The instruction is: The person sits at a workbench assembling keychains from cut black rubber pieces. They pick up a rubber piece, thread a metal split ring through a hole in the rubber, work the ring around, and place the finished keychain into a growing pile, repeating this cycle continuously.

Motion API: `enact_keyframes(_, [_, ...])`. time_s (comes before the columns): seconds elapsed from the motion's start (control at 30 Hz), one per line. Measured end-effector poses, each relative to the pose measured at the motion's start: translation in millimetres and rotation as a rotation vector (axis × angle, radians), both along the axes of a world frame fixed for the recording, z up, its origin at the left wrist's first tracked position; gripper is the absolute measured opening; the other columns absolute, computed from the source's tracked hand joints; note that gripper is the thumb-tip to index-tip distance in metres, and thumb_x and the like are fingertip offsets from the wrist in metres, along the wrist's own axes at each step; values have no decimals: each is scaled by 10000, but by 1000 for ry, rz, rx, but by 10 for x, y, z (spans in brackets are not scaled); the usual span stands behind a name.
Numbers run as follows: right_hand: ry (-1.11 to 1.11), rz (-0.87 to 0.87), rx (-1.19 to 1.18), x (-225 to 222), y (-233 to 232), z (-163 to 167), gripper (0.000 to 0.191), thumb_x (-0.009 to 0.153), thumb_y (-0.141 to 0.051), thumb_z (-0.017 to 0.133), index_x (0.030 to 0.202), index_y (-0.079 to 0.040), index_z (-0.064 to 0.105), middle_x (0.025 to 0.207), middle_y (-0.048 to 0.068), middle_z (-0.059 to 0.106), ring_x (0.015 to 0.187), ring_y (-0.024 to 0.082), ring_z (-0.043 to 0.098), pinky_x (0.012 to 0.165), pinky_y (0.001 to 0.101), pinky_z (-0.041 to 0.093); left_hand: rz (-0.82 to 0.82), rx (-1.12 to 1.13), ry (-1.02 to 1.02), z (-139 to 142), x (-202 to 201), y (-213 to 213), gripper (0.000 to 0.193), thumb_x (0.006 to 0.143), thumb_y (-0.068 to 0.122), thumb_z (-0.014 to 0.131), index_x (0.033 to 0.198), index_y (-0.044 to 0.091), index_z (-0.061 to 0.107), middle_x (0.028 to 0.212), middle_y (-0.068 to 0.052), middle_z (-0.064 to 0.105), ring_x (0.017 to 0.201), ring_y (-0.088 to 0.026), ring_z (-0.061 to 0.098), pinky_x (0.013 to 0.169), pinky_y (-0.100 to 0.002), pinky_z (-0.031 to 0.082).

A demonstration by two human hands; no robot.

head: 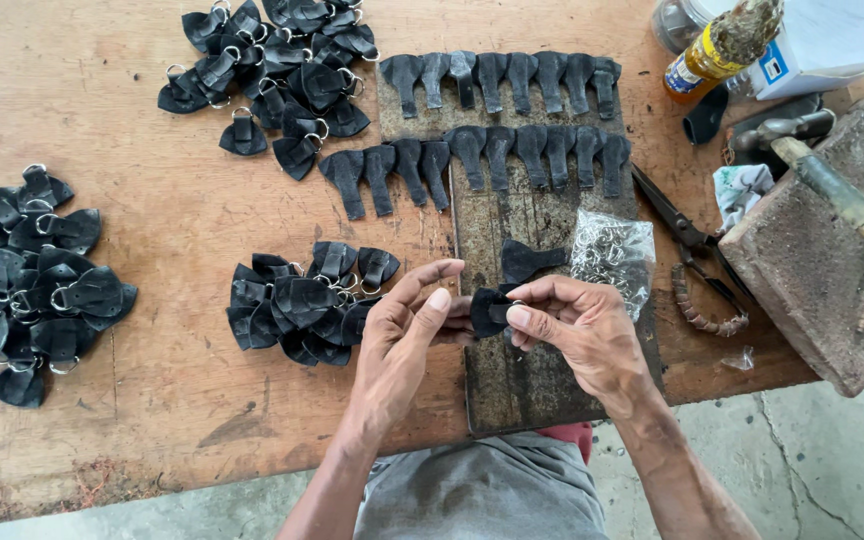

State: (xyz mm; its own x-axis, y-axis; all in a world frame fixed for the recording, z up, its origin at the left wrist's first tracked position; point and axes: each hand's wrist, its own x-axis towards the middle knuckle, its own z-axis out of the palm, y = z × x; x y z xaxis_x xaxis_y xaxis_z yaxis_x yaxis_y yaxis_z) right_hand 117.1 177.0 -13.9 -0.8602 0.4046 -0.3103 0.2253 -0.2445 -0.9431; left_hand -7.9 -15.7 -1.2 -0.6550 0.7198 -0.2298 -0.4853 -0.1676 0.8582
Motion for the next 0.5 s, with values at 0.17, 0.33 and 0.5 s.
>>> enact_keyframes(0.17, [-31, 15, -34, -20, 37, 16, 252, 827, -71, 798, 1054, 29, 753, 873, 128, 774, 699, 163, 735, 605, 264, 621, -12, 10, -23, -18, -9, -14, 424, 1058, 265, 523, 1390, 7, 578, 1066, -152, 763, 922, -197, 740, 823, -355, 625])
enact_keyframes(0.33, [-42, 70, -144, -32, 87, 29, 280, 805, -95, 817, 1044, 31, 746, 862, 120, 761, 729, 165, 727, 645, 282, 619, -21, 46, -55, -15, -6, -30, 409, 1060, 241, 522, 1383, -3, 577, 1076, -155, 758, 956, -215, 749, 841, -376, 633])
enact_keyframes(0.5, [-45, 95, -135, -15, 78, 52, 311, 794, -110, 828, 1048, 42, 734, 848, 105, 744, 741, 147, 701, 666, 270, 598, -50, 78, -80, -11, 8, -46, 405, 1057, 217, 531, 1391, -10, 562, 1126, -162, 742, 1018, -231, 739, 888, -397, 629])
